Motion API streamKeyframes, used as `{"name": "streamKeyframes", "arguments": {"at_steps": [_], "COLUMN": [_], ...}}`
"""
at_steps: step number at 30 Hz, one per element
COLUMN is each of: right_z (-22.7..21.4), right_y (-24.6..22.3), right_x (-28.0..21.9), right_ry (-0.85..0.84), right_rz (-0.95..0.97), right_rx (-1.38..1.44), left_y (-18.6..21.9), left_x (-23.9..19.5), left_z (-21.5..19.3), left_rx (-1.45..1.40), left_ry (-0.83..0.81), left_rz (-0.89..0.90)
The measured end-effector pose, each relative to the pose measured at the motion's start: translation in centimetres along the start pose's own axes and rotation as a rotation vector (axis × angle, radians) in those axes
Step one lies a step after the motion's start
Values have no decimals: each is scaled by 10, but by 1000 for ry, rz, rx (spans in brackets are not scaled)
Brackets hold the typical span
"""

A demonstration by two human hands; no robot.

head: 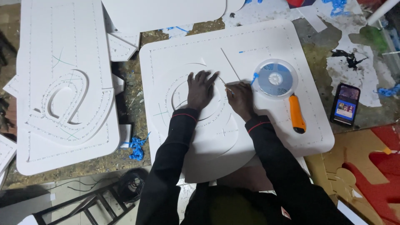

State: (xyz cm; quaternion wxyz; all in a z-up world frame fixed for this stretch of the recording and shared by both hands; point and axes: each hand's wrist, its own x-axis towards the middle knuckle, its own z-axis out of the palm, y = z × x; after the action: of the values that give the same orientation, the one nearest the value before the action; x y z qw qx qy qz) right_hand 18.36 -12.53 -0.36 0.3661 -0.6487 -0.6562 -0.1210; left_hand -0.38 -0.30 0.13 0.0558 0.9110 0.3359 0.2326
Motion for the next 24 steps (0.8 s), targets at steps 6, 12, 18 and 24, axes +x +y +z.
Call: {"name": "streamKeyframes", "arguments": {"at_steps": [6, 12, 18, 24], "right_z": [-11, -5, -1, -4], "right_y": [-11, -8, -2, -4], "right_x": [7, 2, 1, -7], "right_ry": [-36, -17, -56, -161], "right_rz": [-23, -90, -70, -15], "right_rx": [15, -51, -36, -60], "left_y": [2, 3, 2, 7], "left_x": [1, 1, 2, -2], "left_z": [-5, 1, 4, 1], "left_rx": [31, 25, -53, -7], "left_ry": [-61, -55, -104, -138], "left_rz": [-1, -7, 136, 162]}}
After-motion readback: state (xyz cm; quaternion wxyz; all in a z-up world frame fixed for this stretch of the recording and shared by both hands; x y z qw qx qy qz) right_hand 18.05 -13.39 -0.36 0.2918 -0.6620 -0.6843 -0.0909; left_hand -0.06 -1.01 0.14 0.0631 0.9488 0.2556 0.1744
